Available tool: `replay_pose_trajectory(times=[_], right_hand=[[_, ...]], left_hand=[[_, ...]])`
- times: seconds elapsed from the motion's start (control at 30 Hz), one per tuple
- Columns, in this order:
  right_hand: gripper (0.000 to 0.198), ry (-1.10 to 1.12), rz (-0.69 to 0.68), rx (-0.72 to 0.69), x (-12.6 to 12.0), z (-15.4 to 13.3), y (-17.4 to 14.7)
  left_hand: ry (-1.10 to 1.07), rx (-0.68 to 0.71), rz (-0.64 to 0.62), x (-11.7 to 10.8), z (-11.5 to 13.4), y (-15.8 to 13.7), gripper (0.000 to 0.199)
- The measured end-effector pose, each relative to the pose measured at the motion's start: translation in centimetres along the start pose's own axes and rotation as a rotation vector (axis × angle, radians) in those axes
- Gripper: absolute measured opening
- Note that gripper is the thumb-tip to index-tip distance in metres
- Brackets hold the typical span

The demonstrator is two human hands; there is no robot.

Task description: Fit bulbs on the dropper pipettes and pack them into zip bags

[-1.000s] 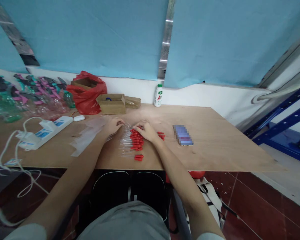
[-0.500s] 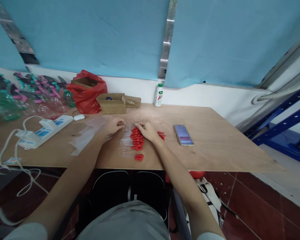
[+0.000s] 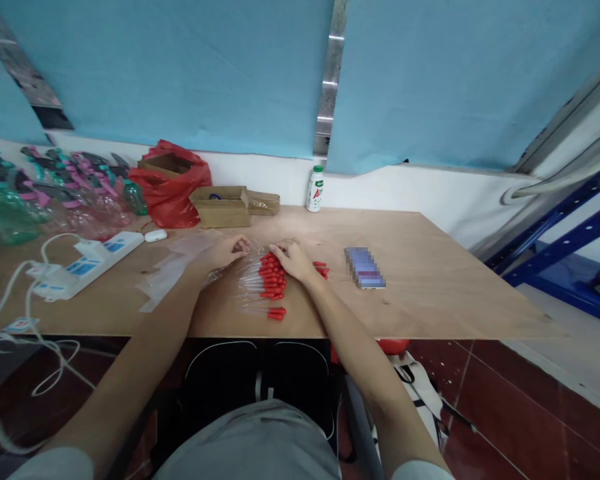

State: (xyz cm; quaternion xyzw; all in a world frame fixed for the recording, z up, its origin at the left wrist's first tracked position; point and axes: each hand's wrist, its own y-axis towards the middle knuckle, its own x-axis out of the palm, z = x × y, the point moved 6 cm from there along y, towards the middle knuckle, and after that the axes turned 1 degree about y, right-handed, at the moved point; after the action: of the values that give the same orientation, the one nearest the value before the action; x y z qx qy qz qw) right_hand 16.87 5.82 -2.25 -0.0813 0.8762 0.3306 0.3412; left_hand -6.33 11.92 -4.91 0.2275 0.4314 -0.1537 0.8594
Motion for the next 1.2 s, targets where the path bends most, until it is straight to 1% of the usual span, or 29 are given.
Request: replay_pose_trajectory(times=[0.17, 0.3, 0.47, 0.63, 0.77, 0.87, 1.0, 1.1, 1.2], right_hand=[[0.049, 0.007, -0.002, -0.001, -0.1, -0.1, 0.0], [0.049, 0.044, -0.013, 0.018, -0.1, -0.1, 0.0], [0.049, 0.142, -0.047, 0.033, 0.0, -0.4, 0.0], [0.049, 0.225, -0.079, 0.02, 0.0, -1.3, -0.1], [0.051, 0.271, -0.093, 0.017, 0.0, -1.8, -0.2], [0.048, 0.281, -0.1, 0.013, 0.1, -1.7, -0.1], [0.043, 0.281, -0.085, 0.016, 0.2, -1.3, -0.2], [0.043, 0.27, -0.068, 0.019, 0.3, -1.1, -0.1], [0.043, 0.224, -0.014, 0.03, -0.2, -0.8, 0.1]], left_hand=[[-0.003, -0.056, -0.043, 0.0, 0.4, -0.2, 0.025], [-0.014, -0.045, -0.08, 0.2, 0.7, -0.2, 0.024], [-0.004, -0.01, -0.057, 0.4, 0.4, -0.1, 0.027], [0.001, 0.015, -0.044, 0.5, 0.1, 0.0, 0.021], [-0.009, 0.013, -0.042, 0.5, 0.2, 0.0, 0.021], [-0.014, -0.009, -0.037, 0.3, 0.4, 0.0, 0.023], [0.024, -0.012, -0.042, 0.3, 0.7, 0.1, 0.02], [0.038, -0.021, -0.045, 0.4, 0.7, 0.1, 0.018], [0.031, -0.013, -0.043, 0.5, 0.6, 0.2, 0.016]])
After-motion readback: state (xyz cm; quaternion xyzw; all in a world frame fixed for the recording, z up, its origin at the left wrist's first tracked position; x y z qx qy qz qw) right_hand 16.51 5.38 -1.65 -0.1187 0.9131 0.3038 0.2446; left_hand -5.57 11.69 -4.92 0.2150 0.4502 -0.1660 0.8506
